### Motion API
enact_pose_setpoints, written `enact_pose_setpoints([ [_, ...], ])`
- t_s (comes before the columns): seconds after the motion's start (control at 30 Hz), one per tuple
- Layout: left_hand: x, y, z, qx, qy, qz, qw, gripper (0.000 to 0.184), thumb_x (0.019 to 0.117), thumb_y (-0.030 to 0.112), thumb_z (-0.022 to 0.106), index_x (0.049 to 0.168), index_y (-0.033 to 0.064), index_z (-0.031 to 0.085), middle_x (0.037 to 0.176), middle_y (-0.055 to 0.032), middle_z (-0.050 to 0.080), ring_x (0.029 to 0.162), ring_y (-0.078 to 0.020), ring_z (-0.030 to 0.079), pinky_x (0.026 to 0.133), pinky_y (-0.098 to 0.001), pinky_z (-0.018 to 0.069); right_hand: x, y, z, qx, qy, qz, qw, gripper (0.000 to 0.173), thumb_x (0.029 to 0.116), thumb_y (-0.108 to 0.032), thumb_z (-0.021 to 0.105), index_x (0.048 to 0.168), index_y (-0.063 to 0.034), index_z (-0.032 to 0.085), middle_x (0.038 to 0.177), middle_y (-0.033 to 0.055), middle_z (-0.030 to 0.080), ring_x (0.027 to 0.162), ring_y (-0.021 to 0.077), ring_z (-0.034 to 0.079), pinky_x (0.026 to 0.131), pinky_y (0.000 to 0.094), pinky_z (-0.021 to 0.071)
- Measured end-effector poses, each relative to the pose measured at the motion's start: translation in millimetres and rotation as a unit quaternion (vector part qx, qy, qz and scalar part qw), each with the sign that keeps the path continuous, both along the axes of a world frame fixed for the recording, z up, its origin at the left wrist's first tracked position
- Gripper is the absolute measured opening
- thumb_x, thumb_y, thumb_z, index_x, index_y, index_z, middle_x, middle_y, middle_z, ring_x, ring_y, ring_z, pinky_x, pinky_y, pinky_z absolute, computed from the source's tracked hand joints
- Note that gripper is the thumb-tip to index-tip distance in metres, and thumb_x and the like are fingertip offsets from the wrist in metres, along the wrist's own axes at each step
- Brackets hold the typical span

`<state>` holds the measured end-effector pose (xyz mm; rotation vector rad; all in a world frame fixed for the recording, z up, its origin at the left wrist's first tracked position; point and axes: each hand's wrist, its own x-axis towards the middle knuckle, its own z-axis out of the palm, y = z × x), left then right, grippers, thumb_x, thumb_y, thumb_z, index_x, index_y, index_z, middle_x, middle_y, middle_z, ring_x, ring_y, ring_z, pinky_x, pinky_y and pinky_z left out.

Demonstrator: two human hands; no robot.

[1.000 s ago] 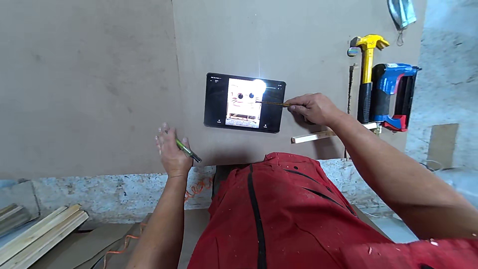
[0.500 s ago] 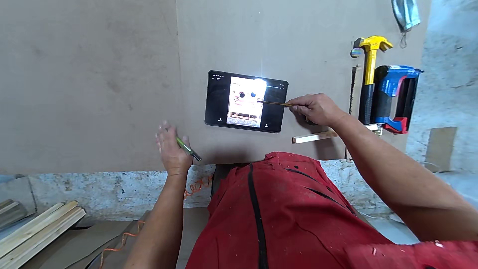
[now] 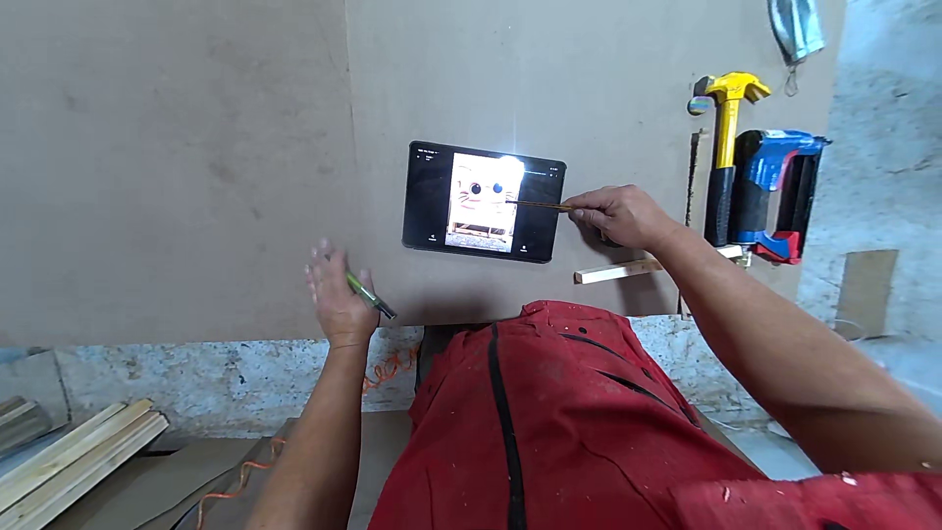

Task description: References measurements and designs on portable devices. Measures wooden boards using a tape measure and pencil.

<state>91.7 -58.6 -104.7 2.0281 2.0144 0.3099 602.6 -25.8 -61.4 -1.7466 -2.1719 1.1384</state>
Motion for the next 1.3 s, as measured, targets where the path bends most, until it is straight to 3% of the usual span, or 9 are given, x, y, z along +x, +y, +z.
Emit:
enact_pose_setpoints([
  [0.43, 3.7, -1.3, 0.8, 0.007, 0.000, 0.008, 1.000, 0.057, 0.1067, 0.046, 0.037, 0.152, 0.0119, 0.045, 0.168, -0.0096, 0.030, 0.158, -0.0262, 0.021, 0.129, -0.0493, 0.0145, -0.4, 0.7, -1.5, -0.009, 0.001, 0.000, 1.000, 0.029, 0.1080, -0.032, 0.051, 0.127, -0.0288, 0.073, 0.118, -0.0003, 0.075, 0.110, 0.0179, 0.070, 0.098, 0.0507, 0.0540],
  [0.77, 2.4, -1.2, -0.8, 0.023, 0.013, -0.008, 1.000, 0.060, 0.1071, 0.048, 0.035, 0.153, 0.0097, 0.044, 0.168, -0.0121, 0.030, 0.158, -0.0272, 0.023, 0.129, -0.0493, 0.0144, -1.8, 0.6, 0.8, -0.013, 0.003, -0.004, 1.000, 0.030, 0.1085, -0.032, 0.050, 0.126, -0.0293, 0.073, 0.111, -0.0012, 0.076, 0.100, 0.0166, 0.072, 0.093, 0.0492, 0.0557],
  [0.97, 2.7, -1.4, -0.3, 0.021, 0.020, -0.003, 1.000, 0.061, 0.1070, 0.048, 0.035, 0.152, 0.0093, 0.044, 0.168, -0.0123, 0.030, 0.158, -0.0277, 0.022, 0.129, -0.0481, 0.0139, -1.1, 1.7, 0.5, -0.017, -0.002, 0.004, 1.000, 0.030, 0.1086, -0.032, 0.049, 0.127, -0.0300, 0.073, 0.113, -0.0020, 0.076, 0.104, 0.0172, 0.071, 0.094, 0.0500, 0.0549],
  [1.07, 4.1, -1.6, 1.6, 0.023, 0.011, -0.003, 1.000, 0.060, 0.1070, 0.048, 0.036, 0.152, 0.0091, 0.045, 0.168, -0.0128, 0.031, 0.158, -0.0272, 0.023, 0.129, -0.0491, 0.0140, -1.6, 1.8, -0.9, -0.005, 0.008, 0.006, 1.000, 0.029, 0.1082, -0.031, 0.050, 0.126, -0.0273, 0.073, 0.103, 0.0003, 0.077, 0.095, 0.0187, 0.072, 0.089, 0.0507, 0.0564],
  [1.3, 3.7, -1.2, 2.6, 0.017, 0.011, -0.003, 1.000, 0.061, 0.1068, 0.048, 0.035, 0.153, 0.0089, 0.044, 0.168, -0.0118, 0.030, 0.158, -0.0271, 0.022, 0.129, -0.0490, 0.0134, -2.0, 1.4, 0.3, -0.010, 0.006, 0.002, 1.000, 0.030, 0.1084, -0.031, 0.050, 0.126, -0.0278, 0.073, 0.104, -0.0003, 0.077, 0.093, 0.0176, 0.072, 0.088, 0.0496, 0.0569],
])
